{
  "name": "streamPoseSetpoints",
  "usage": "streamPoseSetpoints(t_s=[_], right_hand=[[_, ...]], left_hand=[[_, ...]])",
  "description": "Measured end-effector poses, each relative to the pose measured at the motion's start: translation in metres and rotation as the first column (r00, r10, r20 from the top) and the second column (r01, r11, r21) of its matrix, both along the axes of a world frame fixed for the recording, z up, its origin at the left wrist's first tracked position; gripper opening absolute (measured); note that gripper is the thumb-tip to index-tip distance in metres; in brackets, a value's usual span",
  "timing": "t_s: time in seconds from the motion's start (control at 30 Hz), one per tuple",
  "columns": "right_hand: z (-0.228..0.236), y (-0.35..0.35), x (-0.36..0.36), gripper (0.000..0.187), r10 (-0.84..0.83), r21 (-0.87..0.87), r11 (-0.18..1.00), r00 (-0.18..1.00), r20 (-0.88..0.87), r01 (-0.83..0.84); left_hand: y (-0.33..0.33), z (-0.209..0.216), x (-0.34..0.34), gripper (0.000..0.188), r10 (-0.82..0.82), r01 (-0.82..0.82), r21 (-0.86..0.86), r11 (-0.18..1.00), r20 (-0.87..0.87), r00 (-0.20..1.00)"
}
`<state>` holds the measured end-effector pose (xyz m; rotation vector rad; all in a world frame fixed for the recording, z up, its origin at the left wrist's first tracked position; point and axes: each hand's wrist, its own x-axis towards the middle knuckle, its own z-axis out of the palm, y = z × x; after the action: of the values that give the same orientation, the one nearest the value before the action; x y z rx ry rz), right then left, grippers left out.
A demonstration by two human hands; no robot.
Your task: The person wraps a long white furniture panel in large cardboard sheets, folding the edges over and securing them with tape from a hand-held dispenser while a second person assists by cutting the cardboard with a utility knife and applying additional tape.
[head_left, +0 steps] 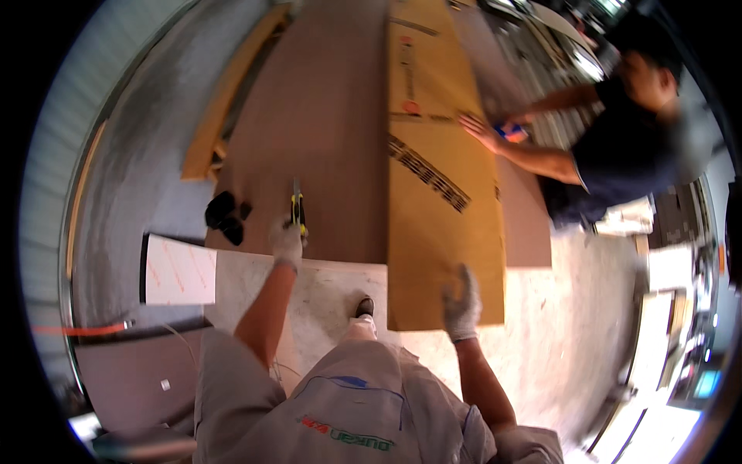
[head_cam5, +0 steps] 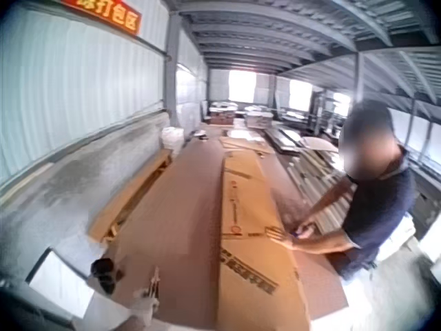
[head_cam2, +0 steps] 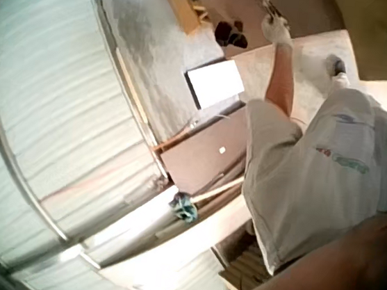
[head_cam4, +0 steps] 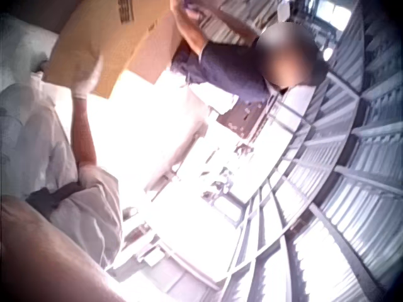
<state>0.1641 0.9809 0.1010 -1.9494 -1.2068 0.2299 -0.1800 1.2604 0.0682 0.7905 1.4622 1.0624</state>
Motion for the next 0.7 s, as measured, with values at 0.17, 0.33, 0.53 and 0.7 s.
streamPoseSetpoints(t_s=[0.17,0.33,0.53,0.7], right_hand=[[0.043,-0.038,-0.107,0.058,0.184,0.186,0.982,0.375,-0.909,-0.031],[0.036,-0.144,-0.099,0.033,-0.046,0.02,0.957,0.22,-0.975,0.288],[0.006,-0.243,-0.076,0.034,-0.275,-0.185,0.905,0.196,-0.941,0.383],[-0.004,-0.261,-0.077,0.039,-0.366,-0.304,0.918,0.254,-0.895,0.253]], left_hand=[[-0.246,0.057,0.099,0.034,-0.433,0.415,0.125,0.901,0.286,0.855],[-0.327,0.066,0.111,0.041,-0.874,0.805,0.495,0.327,-0.167,0.457],[-0.292,0.062,0.124,0.065,-0.168,0.981,0.18,0.069,-0.968,0.189],[-0.254,0.053,0.153,0.048,-0.053,0.99,0.143,0.013,-0.988,0.143]])
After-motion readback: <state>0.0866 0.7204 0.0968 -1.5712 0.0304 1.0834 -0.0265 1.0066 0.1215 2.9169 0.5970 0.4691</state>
